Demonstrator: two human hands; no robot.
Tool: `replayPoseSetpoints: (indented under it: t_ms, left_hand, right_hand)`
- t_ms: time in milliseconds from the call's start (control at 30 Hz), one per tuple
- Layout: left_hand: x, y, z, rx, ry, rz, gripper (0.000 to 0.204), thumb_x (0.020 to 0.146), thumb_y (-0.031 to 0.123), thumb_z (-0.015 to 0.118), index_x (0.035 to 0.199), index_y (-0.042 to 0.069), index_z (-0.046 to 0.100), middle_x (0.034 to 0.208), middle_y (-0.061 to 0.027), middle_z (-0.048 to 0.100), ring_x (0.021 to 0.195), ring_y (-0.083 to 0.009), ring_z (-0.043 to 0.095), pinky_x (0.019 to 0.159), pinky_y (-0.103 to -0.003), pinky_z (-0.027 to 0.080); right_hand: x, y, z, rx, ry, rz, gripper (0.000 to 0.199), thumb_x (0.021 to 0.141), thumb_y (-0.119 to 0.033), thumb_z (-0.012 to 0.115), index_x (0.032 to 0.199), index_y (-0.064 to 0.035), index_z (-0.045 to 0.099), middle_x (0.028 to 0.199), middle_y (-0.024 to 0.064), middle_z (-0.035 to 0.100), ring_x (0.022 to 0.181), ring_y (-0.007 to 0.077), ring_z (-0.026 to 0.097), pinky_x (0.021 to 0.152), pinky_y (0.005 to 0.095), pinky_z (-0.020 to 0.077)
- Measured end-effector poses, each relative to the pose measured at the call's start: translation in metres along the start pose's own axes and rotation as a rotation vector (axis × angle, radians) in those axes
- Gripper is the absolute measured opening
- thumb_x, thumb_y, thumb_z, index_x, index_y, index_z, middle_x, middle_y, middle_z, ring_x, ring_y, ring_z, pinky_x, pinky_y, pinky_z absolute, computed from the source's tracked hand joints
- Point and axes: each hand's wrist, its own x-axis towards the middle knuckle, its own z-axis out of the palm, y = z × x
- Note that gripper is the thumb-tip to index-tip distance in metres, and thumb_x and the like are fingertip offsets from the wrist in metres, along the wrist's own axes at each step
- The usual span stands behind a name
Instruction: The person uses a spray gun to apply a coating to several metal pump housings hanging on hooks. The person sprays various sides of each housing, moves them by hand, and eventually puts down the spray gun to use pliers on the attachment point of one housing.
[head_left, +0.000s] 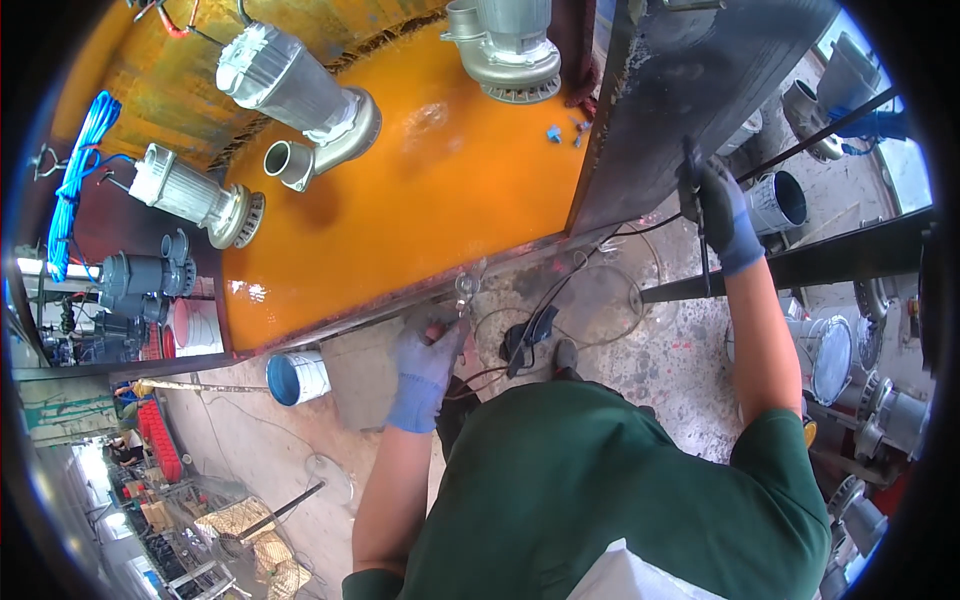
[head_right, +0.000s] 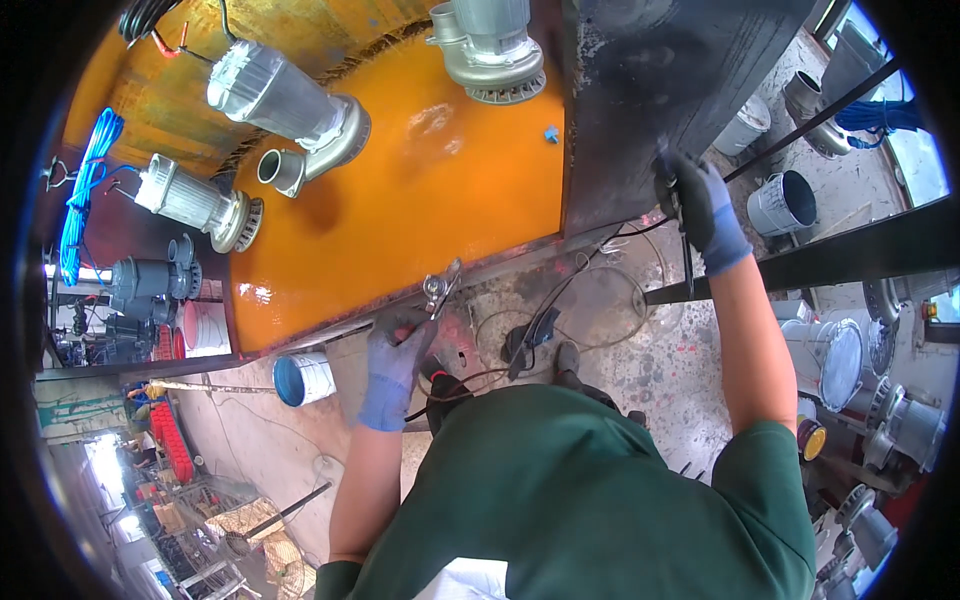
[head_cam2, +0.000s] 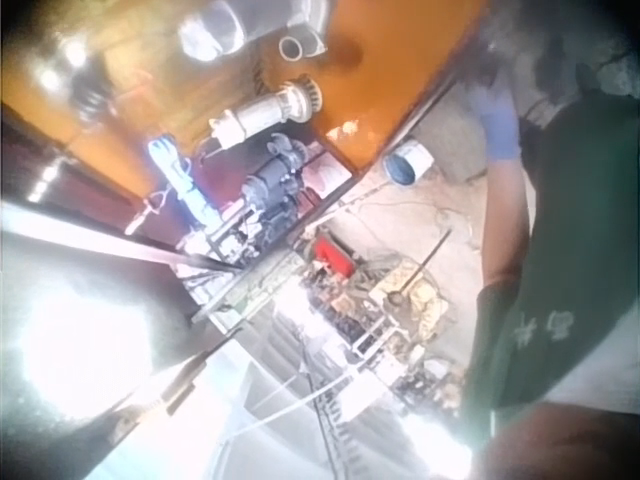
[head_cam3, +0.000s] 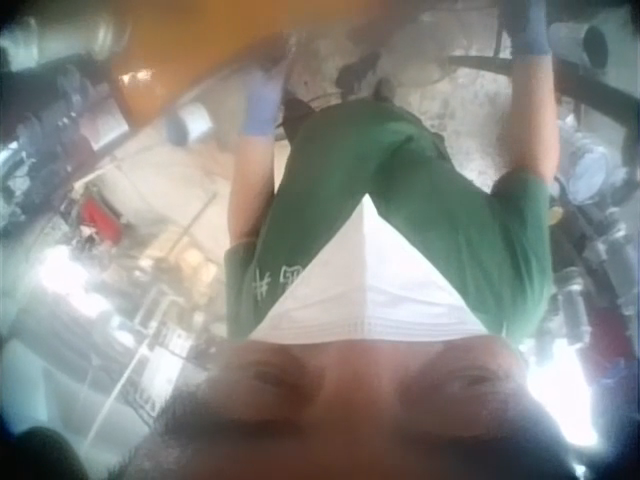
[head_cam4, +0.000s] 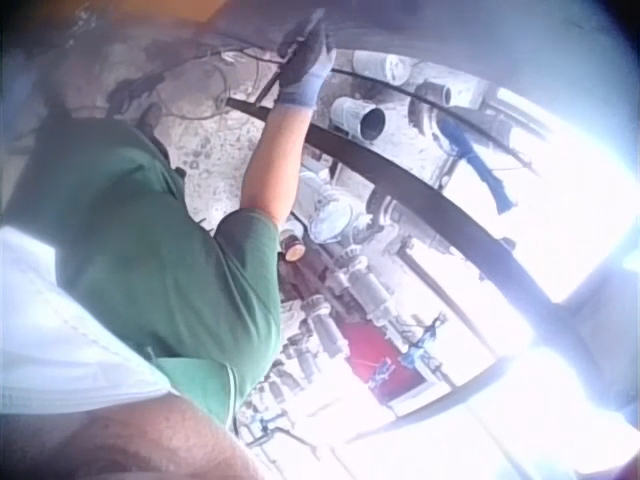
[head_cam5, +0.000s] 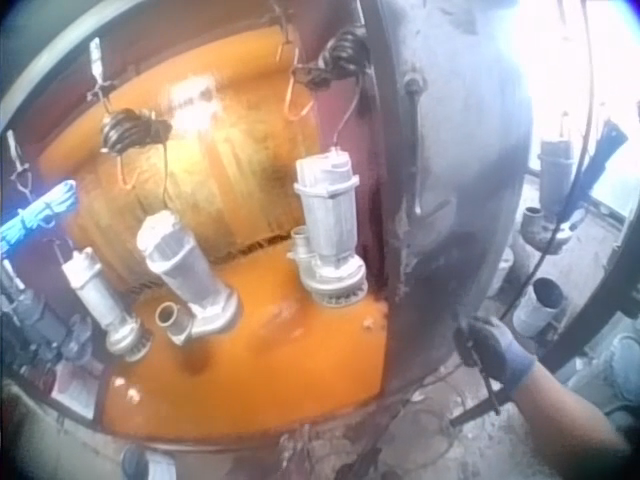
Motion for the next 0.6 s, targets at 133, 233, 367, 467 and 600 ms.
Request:
replayPoseSetpoints:
  t_ms: [133,233,367,467,600]
  left_hand:
    - [0.008,-0.006,0.011,-0.049,-0.015,-0.062,0.011,0.094,0.009,0.076,0.095,0.000,0.070,0.080,-0.0053,0.066,0.066,-0.0113,0.061,0.063,-0.028,0.052]
    - [0.008,0.010,0.019,-0.033,-0.044,0.049,0.012,0.095,0.008,0.074,0.102,0.000,0.069,0.083,-0.0060,0.067,0.070,-0.0116,0.064,0.066,-0.027,0.053]
    - [0.001,0.031,0.024,-0.262,-0.147,0.033,0.018,0.095,0.001,0.069,0.112,-0.002,0.064,0.085,-0.0093,0.068,0.073,-0.0162,0.069,0.070,-0.030,0.057]
    - [-0.004,0.042,0.025,-0.287,-0.165,0.038,0.016,0.095,-0.005,0.064,0.110,-0.002,0.063,0.092,-0.0111,0.068,0.071,-0.0161,0.068,0.069,-0.032,0.058]
    - [-0.009,0.047,0.024,-0.303,-0.144,0.064,0.015,0.089,-0.005,0.066,0.104,-0.001,0.065,0.095,-0.0113,0.069,0.079,-0.0178,0.067,0.075,-0.032,0.057]
  right_hand:
    - [-0.062,-0.020,0.062,-0.481,-0.144,-0.054,0.028,0.103,-0.022,0.065,0.118,0.0004,0.070,0.086,0.0113,0.072,0.067,0.0195,0.068,0.061,0.0321,0.0520]
    - [-0.091,-0.014,0.098,-0.712,-0.261,-0.583,0.016,0.096,-0.013,0.069,0.105,-0.0001,0.071,0.088,0.0206,0.070,0.076,0.0359,0.070,0.070,0.0417,0.0539]
    - [-0.108,-0.006,0.129,-0.612,-0.413,-0.437,0.014,0.094,-0.013,0.072,0.101,-0.0006,0.070,0.088,0.0224,0.069,0.080,0.0416,0.067,0.070,0.0435,0.0528]
    - [-0.111,-0.008,0.144,-0.556,-0.476,-0.369,0.015,0.095,-0.015,0.071,0.101,-0.0006,0.069,0.089,0.0233,0.068,0.081,0.0433,0.067,0.072,0.0447,0.0524]
    - [-0.116,-0.009,0.159,-0.531,-0.528,-0.409,0.020,0.095,-0.018,0.069,0.104,-0.0006,0.068,0.092,0.0247,0.068,0.087,0.0444,0.067,0.076,0.0463,0.0534]
